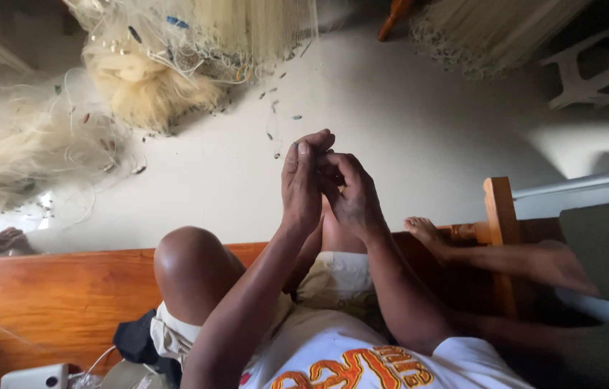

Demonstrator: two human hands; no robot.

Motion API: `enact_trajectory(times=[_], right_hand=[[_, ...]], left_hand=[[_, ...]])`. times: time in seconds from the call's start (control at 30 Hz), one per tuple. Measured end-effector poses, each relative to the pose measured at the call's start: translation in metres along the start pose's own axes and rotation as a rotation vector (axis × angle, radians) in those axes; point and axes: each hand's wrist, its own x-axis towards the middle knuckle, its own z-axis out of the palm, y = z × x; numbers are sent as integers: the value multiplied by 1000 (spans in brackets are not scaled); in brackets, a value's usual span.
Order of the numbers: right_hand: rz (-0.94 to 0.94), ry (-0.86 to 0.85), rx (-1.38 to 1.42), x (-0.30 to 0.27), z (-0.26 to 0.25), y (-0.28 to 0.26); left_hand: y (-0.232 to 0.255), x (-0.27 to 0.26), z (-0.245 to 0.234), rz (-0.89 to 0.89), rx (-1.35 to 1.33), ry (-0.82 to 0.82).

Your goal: Repairing a fishing net by cutting and manipulating the mesh with scissors and a small tool.

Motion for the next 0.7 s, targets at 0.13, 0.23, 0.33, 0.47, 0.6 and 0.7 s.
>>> enact_trajectory(times=[0.13,0.23,0.33,0.47,0.6,0.7], right_hand=[[-15,16,-13,-16,-17,24],[16,52,-58,-27,-42,34],[91,41,152,-45,-49,52],[383,134,465,-72,-29,127],[582,42,1060,-63,-3,20],[501,72,1221,-61,0,25]], left_hand=[[11,-26,11,55,-1,19],[13,-42,13,32,-38,50],[-3,-48,1,-1,-36,46],[-17,-57,-8,13,-247,-95],[-33,-72,-7,-49,-429,-204],[-37,-73,0,-68,-447,-230]])
